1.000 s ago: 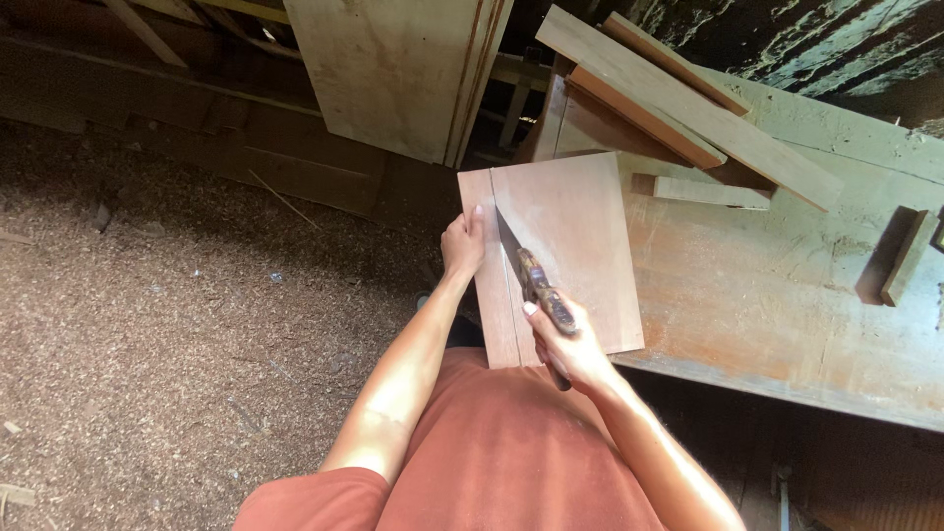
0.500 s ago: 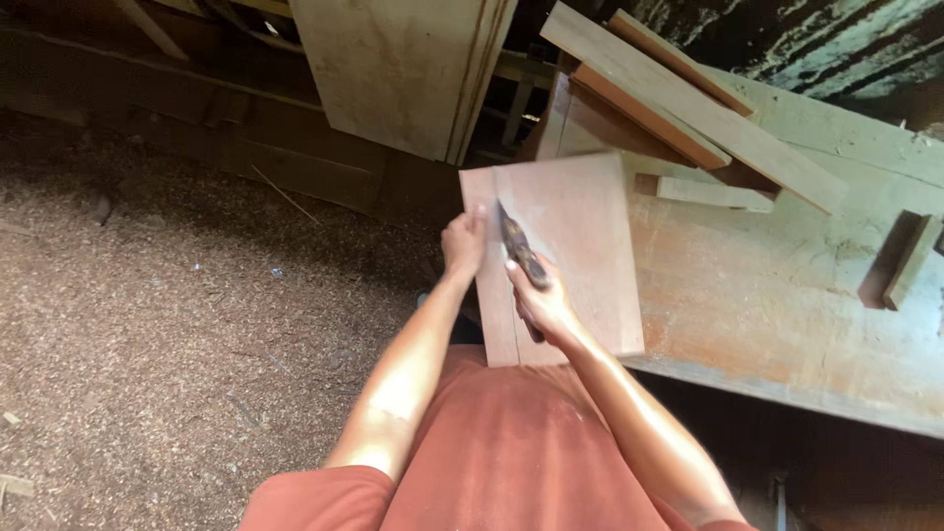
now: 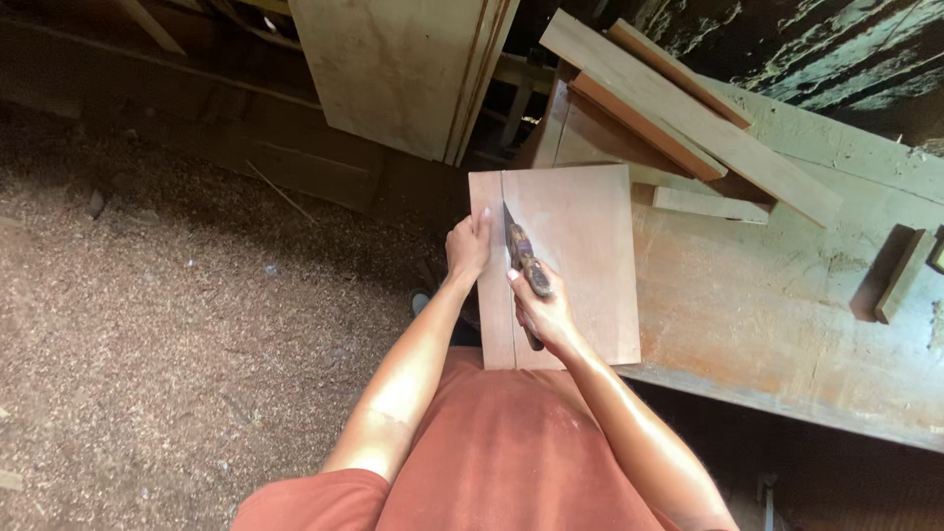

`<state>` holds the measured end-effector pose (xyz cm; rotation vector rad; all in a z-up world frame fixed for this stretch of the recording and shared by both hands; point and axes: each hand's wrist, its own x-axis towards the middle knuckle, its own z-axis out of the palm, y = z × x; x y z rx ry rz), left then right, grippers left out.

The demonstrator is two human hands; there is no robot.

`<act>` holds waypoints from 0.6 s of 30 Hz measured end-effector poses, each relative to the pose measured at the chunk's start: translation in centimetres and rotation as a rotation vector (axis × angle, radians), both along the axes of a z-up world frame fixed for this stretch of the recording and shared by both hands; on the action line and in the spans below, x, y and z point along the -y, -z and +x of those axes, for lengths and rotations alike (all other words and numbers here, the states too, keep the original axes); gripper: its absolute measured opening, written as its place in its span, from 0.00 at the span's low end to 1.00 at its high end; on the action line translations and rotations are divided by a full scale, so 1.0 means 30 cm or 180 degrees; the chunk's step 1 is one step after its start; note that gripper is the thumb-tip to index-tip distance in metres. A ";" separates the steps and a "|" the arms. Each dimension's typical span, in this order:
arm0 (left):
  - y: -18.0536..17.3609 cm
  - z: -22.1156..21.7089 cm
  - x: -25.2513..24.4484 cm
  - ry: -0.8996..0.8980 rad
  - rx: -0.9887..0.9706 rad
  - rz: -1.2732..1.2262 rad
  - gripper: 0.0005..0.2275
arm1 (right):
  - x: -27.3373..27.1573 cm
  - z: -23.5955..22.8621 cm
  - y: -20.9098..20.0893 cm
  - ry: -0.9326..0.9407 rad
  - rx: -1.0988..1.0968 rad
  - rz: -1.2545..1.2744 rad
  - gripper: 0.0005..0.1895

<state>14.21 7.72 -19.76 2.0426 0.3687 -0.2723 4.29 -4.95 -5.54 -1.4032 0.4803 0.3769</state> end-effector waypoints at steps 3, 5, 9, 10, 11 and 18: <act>0.015 0.008 -0.007 -0.0036 -0.0046 0.0038 0.23 | 0.011 -0.027 0.050 -0.0201 0.0221 -0.0361 0.09; 0.014 0.019 -0.006 -0.0060 -0.0037 0.0019 0.23 | 0.025 -0.084 0.077 -0.0499 0.0707 -0.0759 0.09; 0.004 0.023 -0.011 -0.0166 0.0059 0.0035 0.22 | 0.036 -0.107 0.108 -0.0470 0.0580 -0.0591 0.10; 0.003 0.020 -0.009 -0.0180 0.0078 0.0060 0.22 | 0.028 -0.104 0.110 -0.0470 0.0533 -0.0659 0.10; 0.006 0.016 0.000 -0.0169 0.0075 0.0061 0.22 | 0.034 -0.107 0.110 -0.0455 0.0480 -0.0746 0.10; -0.006 0.012 -0.001 -0.0196 0.0086 0.0051 0.21 | 0.019 -0.095 0.095 -0.0349 0.0654 -0.0572 0.11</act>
